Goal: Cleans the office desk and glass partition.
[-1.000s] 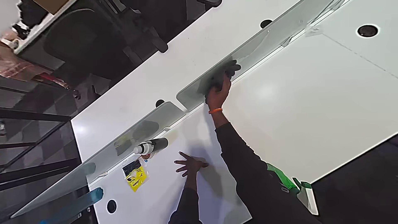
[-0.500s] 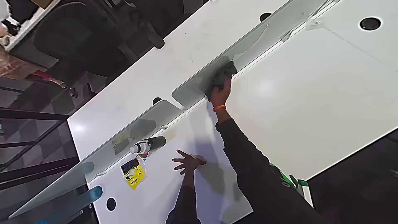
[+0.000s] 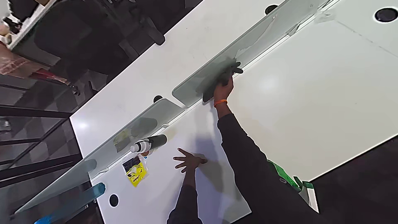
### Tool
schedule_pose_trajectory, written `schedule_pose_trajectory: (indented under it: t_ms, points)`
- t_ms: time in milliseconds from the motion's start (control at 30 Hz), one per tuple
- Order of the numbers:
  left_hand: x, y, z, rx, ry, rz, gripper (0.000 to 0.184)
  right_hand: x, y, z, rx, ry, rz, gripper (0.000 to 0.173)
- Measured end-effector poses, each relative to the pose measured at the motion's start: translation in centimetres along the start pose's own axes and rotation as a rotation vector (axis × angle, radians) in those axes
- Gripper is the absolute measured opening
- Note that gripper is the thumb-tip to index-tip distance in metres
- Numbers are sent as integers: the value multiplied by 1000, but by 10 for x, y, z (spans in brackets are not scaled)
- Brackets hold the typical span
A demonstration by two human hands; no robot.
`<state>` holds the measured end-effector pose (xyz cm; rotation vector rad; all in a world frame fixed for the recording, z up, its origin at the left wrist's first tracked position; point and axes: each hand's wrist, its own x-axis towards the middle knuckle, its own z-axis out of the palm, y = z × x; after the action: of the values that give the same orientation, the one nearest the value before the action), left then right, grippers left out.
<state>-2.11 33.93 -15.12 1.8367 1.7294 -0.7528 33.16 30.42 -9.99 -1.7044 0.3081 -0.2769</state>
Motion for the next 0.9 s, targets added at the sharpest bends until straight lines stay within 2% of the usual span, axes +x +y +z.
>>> schedule_pose_trajectory:
  t_ms: [67, 200, 267, 300, 333, 400, 467, 500, 567, 633, 733, 833, 900]
  points:
    - [1, 1, 0, 0, 0, -9, 180, -5, -12, 1, 20, -3, 39, 52]
    - [0, 0, 0, 13, -3, -4, 179, -75, -46, -17, -35, -266, -266, 50]
    - [-1, 0, 1, 24, 7, -3, 178, -88, -45, -21, -68, -303, -350, 46]
    - [-1, 1, 1, 28, 10, -4, 178, -81, -39, -19, -76, -268, -355, 46]
    - [0, 1, -1, 33, 6, -2, 178, -67, -31, -17, -72, -228, -306, 47]
    - [-2, 1, -3, 40, 2, 0, 176, -31, -11, -10, -29, -143, -92, 54]
    - [-1, -1, -2, 21, 5, -2, 178, -5, 3, -6, 21, -68, 81, 51]
    - [0, -1, -2, 17, 9, -3, 178, -2, 1, -6, 30, -58, 106, 49]
    - [1, -1, 0, 29, 14, -3, 176, -21, -17, -12, 15, -129, 18, 50]
    - [-1, 3, -1, 54, 10, -7, 175, -59, -47, -24, -20, -276, -172, 54]
    - [-3, 3, -2, 72, 12, -14, 175, -95, -72, -23, -39, -307, -448, 43]
    - [-1, 3, 1, 75, 23, -14, 174, -118, -51, -6, -92, -339, -572, 28]
    - [-1, 3, 0, 76, 23, -17, 177, -134, -28, -1, -167, -467, -611, 15]
